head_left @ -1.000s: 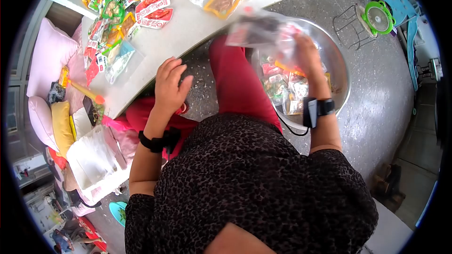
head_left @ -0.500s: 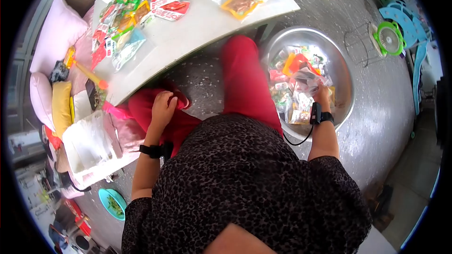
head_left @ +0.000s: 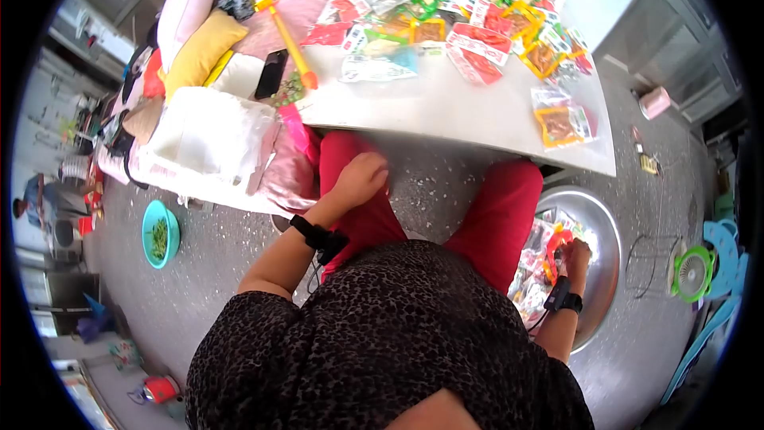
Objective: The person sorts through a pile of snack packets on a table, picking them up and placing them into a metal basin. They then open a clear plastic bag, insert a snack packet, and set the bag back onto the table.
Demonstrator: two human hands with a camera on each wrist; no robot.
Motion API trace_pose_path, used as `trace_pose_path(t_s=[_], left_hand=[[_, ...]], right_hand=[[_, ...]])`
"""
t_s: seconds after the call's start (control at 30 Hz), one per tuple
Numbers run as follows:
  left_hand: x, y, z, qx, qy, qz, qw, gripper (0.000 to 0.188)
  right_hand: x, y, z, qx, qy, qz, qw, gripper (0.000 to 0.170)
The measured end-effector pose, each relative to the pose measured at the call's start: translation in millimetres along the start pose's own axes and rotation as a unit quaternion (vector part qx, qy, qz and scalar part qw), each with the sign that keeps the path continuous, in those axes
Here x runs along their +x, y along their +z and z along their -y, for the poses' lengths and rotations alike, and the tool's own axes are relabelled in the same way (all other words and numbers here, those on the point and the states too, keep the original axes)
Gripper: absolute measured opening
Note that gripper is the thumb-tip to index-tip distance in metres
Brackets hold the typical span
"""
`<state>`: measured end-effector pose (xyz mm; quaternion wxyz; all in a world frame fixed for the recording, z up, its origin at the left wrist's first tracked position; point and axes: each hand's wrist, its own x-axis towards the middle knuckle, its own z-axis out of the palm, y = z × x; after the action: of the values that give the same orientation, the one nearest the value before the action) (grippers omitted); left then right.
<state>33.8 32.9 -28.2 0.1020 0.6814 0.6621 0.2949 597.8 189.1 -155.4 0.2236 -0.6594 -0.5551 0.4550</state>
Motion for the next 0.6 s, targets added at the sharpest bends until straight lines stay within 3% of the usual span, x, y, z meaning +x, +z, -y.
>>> trace_pose_path(t_s=[0.03, 0.1, 0.2, 0.23, 0.33, 0.4, 0.53, 0.6], left_hand=[[1, -5, 3, 0.006, -0.006, -0.018, 1.0, 0.018], [2, -16, 11, 0.02, -0.022, -0.053, 0.998, 0.018], [0, -43, 20, 0.05, -0.04, -0.135, 0.989, 0.017], [-3, -52, 23, 0.064, -0.051, -0.156, 0.984, 0.017], [-12, -81, 37, 0.132, -0.091, -0.242, 0.957, 0.017], [-19, -103, 56, 0.189, -0.083, -0.305, 0.93, 0.018], [-37, -154, 102, 0.29, -0.164, -0.393, 0.857, 0.022], [-51, -178, 129, 0.354, -0.24, -0.397, 0.812, 0.03]], right_hand=[[-23, 15, 82, 0.215, 0.072, -0.049, 0.973, 0.012], [-14, 36, 127, 0.203, 0.021, -0.065, 0.977, 0.026], [-14, 79, 185, 0.138, -0.103, -0.05, 0.984, 0.024], [0, 91, 181, 0.03, -0.189, -0.039, 0.981, 0.023], [-16, 143, 206, -0.101, -0.378, -0.077, 0.917, 0.024], [-22, 163, 215, -0.121, -0.414, -0.077, 0.899, 0.021], [-27, 173, 219, -0.222, -0.509, -0.114, 0.824, 0.017], [-25, 174, 217, -0.217, -0.521, -0.123, 0.816, 0.016]])
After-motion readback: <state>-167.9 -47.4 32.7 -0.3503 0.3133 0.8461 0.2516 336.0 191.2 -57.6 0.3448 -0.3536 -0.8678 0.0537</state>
